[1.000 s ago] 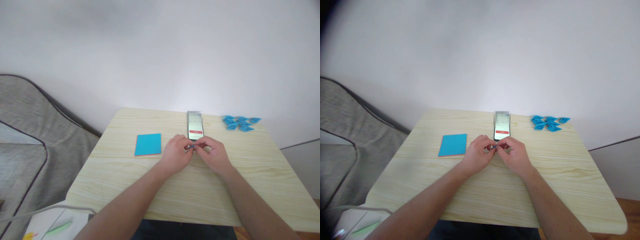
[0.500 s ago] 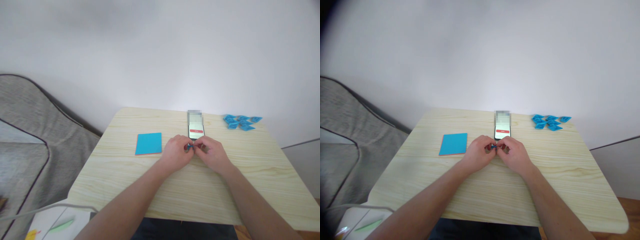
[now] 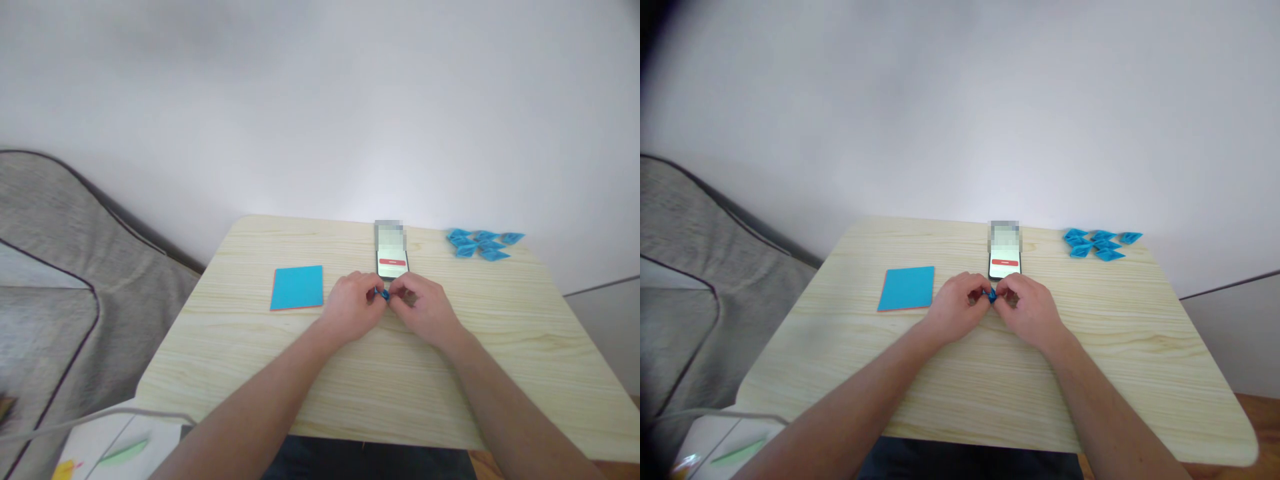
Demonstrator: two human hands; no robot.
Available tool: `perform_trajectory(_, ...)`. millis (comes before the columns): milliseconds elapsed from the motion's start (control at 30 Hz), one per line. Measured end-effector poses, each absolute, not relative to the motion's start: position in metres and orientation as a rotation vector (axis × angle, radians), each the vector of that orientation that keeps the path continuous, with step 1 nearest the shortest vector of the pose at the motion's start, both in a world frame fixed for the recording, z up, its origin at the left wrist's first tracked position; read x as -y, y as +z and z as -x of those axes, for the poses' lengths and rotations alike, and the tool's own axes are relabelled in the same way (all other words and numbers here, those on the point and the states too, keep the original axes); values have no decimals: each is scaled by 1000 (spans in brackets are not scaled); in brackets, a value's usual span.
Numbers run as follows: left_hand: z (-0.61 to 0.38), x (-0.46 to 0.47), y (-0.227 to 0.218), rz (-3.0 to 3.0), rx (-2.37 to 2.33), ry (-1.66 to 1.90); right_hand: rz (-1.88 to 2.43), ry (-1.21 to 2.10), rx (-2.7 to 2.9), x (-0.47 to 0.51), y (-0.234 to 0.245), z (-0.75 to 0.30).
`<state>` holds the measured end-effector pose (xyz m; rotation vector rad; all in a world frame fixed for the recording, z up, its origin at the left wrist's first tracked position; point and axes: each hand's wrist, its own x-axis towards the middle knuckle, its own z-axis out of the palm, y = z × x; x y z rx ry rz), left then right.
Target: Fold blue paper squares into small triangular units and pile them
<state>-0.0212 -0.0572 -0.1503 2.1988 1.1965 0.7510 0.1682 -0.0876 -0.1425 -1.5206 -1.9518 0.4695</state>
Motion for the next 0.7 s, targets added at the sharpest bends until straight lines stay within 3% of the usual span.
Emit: perform_trajectory(700, 25, 54, -145, -2244, -1314, 696, 1538, 326, 2104, 88, -141, -168)
